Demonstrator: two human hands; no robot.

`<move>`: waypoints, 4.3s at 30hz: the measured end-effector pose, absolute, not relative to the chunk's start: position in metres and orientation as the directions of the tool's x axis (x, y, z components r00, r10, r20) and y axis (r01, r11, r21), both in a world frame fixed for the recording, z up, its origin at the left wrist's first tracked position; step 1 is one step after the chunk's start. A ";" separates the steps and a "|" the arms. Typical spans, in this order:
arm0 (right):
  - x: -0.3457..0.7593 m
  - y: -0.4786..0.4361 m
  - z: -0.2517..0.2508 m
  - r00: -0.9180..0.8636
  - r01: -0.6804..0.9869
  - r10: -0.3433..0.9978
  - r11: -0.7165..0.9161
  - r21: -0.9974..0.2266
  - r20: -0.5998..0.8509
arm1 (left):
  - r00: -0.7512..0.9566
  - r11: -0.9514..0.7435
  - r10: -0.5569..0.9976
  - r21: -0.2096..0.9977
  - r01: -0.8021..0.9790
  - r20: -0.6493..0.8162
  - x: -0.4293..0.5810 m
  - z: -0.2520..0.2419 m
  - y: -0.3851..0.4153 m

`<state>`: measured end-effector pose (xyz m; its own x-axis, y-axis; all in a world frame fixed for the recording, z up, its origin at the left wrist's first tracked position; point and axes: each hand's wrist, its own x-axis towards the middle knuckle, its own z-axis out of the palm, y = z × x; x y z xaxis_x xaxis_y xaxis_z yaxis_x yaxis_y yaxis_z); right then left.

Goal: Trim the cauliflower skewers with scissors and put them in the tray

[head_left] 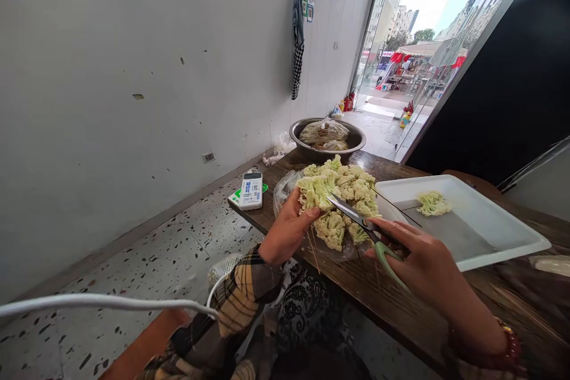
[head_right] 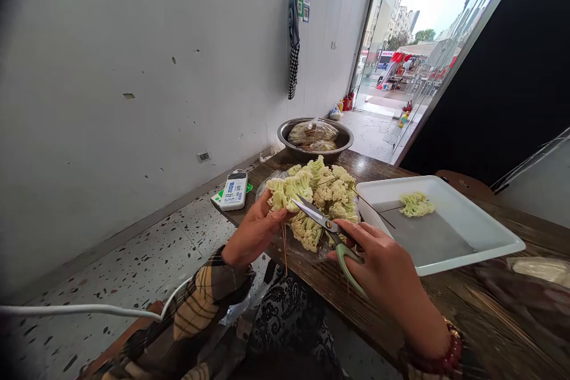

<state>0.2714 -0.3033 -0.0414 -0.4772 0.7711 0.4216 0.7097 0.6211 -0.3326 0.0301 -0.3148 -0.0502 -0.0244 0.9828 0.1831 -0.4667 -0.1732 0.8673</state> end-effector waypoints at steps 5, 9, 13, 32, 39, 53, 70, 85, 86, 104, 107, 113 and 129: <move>0.267 -0.306 -0.045 -0.483 0.698 0.772 0.624 -0.350 0.413 | -0.105 -0.261 0.965 0.887 -0.380 0.239 0.038 -0.058 -0.315; 0.270 -0.307 -0.045 -0.457 0.698 0.795 0.599 -0.392 0.399 | -0.140 -0.269 0.962 0.891 -0.365 0.233 0.042 -0.063 -0.321; 0.276 -0.310 -0.044 -0.392 0.660 0.823 0.563 -0.498 0.411 | -0.173 -0.329 0.942 0.895 -0.302 0.287 0.045 -0.053 -0.331; 0.286 -0.313 -0.039 -0.282 0.673 0.800 0.558 -0.485 0.529 | 0.043 -0.048 0.994 0.739 -0.672 0.104 0.046 -0.055 -0.332; 0.275 -0.320 -0.062 -0.243 0.580 0.894 0.445 -0.682 0.377 | 0.134 0.017 0.986 0.739 -0.674 0.100 0.054 -0.062 -0.328; 0.277 -0.330 -0.069 -0.099 0.628 0.839 0.470 -0.621 0.535 | 0.013 -0.156 0.986 0.956 -0.247 0.164 0.049 -0.054 -0.331; 0.312 -0.336 -0.069 -0.131 0.740 0.757 0.505 -0.445 0.640 | -0.419 -0.341 0.821 0.922 0.185 0.388 -0.015 -0.065 -0.283; 0.280 -0.310 -0.071 0.246 0.134 0.942 0.201 -0.970 0.229 | -0.408 -0.178 0.777 0.789 0.588 0.480 -0.052 -0.105 -0.255; 0.278 -0.309 -0.069 0.238 0.060 0.954 0.173 -0.983 0.182 | -0.433 -0.199 0.757 0.804 0.560 0.489 -0.047 -0.098 -0.262; 0.240 -0.317 -0.079 0.349 0.027 0.891 0.299 -0.954 0.289 | -0.025 -0.221 0.975 0.957 -0.191 0.220 0.098 -0.057 -0.337; 0.231 -0.328 -0.094 0.337 0.145 0.866 0.340 -0.929 0.369 | 0.004 -0.143 0.987 0.901 -0.409 0.159 0.113 -0.058 -0.341; 0.218 -0.343 -0.106 0.235 0.185 0.893 0.347 -0.919 0.384 | -0.091 -0.091 0.995 0.823 -0.561 0.048 0.116 -0.056 -0.346; 0.315 -0.354 -0.082 -0.216 0.714 0.743 0.562 -0.417 0.633 | 0.060 0.045 0.998 0.854 -0.518 -0.016 0.081 -0.062 -0.338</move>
